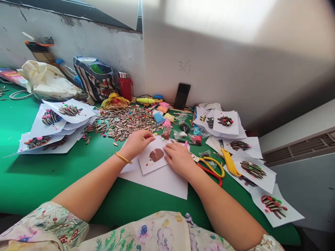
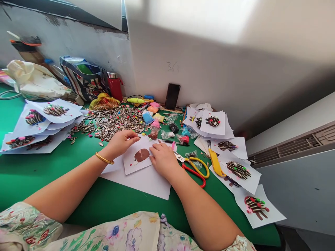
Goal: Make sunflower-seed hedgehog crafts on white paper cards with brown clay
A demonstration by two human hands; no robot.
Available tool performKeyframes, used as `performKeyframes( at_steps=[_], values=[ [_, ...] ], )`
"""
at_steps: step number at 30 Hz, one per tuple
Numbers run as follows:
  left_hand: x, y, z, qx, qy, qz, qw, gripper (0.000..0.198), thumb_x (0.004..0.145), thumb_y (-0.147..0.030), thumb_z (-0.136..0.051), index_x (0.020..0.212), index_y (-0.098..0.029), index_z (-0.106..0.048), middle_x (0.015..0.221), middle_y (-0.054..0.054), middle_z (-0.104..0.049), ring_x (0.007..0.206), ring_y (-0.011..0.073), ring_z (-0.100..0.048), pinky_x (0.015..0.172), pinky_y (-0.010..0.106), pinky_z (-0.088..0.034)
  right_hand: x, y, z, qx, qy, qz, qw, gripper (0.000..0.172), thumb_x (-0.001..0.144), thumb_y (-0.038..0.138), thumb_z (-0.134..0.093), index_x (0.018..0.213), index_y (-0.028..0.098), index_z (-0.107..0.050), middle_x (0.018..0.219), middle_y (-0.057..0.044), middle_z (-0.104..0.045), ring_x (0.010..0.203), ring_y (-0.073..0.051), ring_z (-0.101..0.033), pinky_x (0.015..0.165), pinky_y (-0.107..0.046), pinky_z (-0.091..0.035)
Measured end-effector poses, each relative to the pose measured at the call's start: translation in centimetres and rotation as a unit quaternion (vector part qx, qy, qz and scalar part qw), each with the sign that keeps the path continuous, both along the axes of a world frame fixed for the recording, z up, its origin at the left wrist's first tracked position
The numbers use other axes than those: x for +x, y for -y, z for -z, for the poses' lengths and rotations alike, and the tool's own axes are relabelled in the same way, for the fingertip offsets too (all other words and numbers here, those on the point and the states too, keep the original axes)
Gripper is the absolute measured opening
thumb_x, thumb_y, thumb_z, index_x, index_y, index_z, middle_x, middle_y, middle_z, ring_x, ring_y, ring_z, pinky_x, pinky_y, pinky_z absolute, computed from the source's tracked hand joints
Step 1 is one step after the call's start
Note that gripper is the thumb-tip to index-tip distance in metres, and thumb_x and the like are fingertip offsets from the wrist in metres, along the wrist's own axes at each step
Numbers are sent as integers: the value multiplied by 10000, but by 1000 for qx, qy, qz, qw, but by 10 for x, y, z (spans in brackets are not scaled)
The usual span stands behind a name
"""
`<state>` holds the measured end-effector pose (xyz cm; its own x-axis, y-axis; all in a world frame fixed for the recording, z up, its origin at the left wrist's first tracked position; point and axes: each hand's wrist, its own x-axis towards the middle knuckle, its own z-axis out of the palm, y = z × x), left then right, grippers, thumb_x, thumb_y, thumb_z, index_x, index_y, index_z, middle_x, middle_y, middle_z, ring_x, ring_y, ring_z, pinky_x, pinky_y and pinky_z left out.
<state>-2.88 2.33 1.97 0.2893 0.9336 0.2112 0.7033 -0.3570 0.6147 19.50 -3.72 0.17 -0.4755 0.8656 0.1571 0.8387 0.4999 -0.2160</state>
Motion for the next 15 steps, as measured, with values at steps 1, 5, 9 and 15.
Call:
performKeyframes(
  at_steps=[1, 5, 9, 15],
  values=[
    [0, 1, 2, -2, 8, -1, 1000, 252, 877, -413, -574, 814, -201, -697, 842, 23, -722, 795, 193, -635, 708, 300, -462, -1, 0, 1, -5, -2, -7, 1000, 327, 922, 270, -593, 1245, 237, -625, 1307, -73, -627, 1204, -258, -504, 1028, -431, -405],
    [-2, 4, 7, 3, -1, 16, 1000, 343, 920, -454, -512, 738, -192, -638, 760, 19, -673, 721, 180, -589, 644, 293, -419, -4, -2, 7, -7, -9, -11, 1000, 354, 961, 241, -521, 1306, 236, -597, 1395, -61, -589, 1257, -243, -491, 1072, -453, -384],
    [-4, 5, 10, 13, -28, 36, 999, 377, 943, -449, -481, 694, -192, -599, 721, 24, -633, 697, 181, -556, 625, 301, -395, -6, -5, 14, -6, -11, -11, 1000, 377, 985, 209, -458, 1339, 242, -583, 1445, -41, -552, 1317, -245, -460, 1097, -463, -361],
    [-6, 5, 20, 22, 23, 75, 997, 88, 860, -269, -599, 870, -199, -653, 906, 27, -693, 863, 197, -614, 789, 329, -471, -7, -7, 17, 5, -31, -11, 999, 392, 960, 172, -483, 1326, 260, -591, 1425, -56, -567, 1314, -244, -467, 1077, -457, -377]
  ],
)
